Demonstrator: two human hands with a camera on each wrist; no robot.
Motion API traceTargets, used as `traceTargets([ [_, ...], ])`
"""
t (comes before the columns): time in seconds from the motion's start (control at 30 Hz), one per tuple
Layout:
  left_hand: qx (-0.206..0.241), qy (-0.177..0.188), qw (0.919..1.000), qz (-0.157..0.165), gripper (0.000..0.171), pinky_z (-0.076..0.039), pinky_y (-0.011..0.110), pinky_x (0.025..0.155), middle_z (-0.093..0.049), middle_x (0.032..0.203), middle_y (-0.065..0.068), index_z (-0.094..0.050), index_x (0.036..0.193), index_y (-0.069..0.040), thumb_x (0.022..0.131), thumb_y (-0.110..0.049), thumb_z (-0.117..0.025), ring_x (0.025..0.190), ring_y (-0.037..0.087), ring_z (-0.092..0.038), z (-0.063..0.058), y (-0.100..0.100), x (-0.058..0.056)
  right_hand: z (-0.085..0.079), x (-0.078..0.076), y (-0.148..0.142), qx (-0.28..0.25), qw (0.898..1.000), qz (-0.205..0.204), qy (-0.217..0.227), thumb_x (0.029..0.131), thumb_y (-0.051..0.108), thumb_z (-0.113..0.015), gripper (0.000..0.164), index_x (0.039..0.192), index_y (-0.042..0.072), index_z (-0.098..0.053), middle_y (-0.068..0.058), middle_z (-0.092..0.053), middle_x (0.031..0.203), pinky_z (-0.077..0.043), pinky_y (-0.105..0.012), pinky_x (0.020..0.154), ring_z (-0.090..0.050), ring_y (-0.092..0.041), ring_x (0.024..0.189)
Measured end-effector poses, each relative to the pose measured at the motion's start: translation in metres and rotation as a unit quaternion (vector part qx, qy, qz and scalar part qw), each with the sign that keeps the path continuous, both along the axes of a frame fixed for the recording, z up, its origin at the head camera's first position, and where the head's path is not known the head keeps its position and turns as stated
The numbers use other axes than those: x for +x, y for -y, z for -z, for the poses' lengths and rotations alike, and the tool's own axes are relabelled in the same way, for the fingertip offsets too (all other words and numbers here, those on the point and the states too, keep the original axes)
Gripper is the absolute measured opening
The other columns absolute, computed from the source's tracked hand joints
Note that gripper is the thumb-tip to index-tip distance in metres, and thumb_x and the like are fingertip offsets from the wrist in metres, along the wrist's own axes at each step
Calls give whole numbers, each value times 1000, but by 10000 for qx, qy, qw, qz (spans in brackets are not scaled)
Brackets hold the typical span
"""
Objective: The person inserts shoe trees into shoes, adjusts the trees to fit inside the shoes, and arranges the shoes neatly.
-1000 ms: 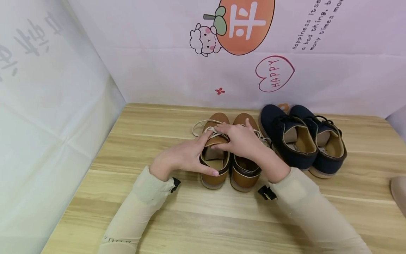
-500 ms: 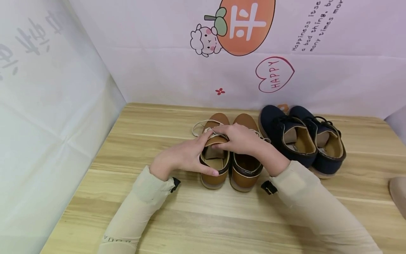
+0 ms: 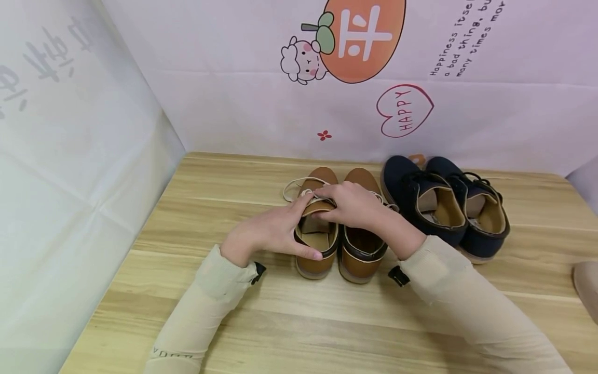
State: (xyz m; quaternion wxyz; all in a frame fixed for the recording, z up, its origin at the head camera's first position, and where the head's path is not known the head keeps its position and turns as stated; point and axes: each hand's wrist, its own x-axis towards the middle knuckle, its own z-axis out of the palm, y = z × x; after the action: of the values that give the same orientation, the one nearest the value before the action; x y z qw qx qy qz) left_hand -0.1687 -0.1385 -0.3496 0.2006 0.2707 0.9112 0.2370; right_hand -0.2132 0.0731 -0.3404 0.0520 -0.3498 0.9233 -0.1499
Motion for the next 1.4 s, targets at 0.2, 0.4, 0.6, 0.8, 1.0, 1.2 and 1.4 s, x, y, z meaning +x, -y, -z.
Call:
traceTargets([
  [0.2, 18, 32, 10000, -27, 129, -38, 40, 115, -7, 168, 4, 7, 161, -22, 73, -71, -73, 145, 25, -39, 0, 0, 0, 0, 1, 2, 141, 9997, 32, -176, 89, 39, -74, 51, 131, 13, -67, -8, -67, 131, -57, -43, 85, -70, -27, 102],
  [0.4, 29, 105, 9999, -96, 129, -36, 39, 117, -7, 168, 3, 7, 161, -21, 73, -69, -74, 147, 23, -35, -2, 3, 0, -1, 1, 7, 209, 9992, -3, -355, 87, 38, -76, 48, 127, 12, -69, -6, -72, 120, -57, -41, 78, -71, -24, 89],
  [0.6, 152, 209, 9995, -160, 128, -36, 40, 116, -11, 168, 4, 7, 161, -22, 73, -69, -75, 146, 22, -36, -3, 6, -1, 0, -3, 11, -77, 9991, -164, -381, 86, 35, -77, 46, 125, 11, -71, -6, -76, 109, -50, -52, 99, -71, -21, 79],
  [0.8, 376, 271, 9988, -169, 127, -36, 41, 117, -11, 167, 5, 6, 161, -21, 74, -65, -76, 147, 21, -35, -5, 10, -2, -3, -7, 17, -92, 9999, -103, -87, 88, 34, -76, 44, 126, 12, -70, -5, -76, 100, -54, -33, 66, -64, -14, 65],
  [1.0, 389, 166, 9991, -104, 128, -32, 41, 119, -8, 168, 6, 5, 161, -15, 75, -61, -78, 150, 21, -29, -9, 13, -2, -6, -7, 19, -158, 9998, -108, 10, 88, 33, -76, 43, 125, 11, -70, -3, -76, 101, -55, -32, 70, -68, -15, 76],
  [1.2, 250, 157, 9995, -84, 128, -32, 40, 120, -6, 168, 5, 7, 161, -16, 75, -64, -76, 151, 21, -26, -10, 11, -2, -5, -8, 14, -300, 9993, -94, 188, 87, 32, -77, 45, 127, 12, -68, -4, -74, 108, -56, -35, 78, -70, -18, 87],
  [1.4, 245, 124, 9995, -141, 129, -32, 41, 119, -6, 168, 6, 8, 161, -20, 75, -64, -77, 149, 23, -30, -10, 10, 0, -5, -7, 12, -387, 9987, -175, 282, 87, 32, -77, 48, 129, 11, -66, -6, -72, 118, -56, -37, 83, -70, -20, 96],
])
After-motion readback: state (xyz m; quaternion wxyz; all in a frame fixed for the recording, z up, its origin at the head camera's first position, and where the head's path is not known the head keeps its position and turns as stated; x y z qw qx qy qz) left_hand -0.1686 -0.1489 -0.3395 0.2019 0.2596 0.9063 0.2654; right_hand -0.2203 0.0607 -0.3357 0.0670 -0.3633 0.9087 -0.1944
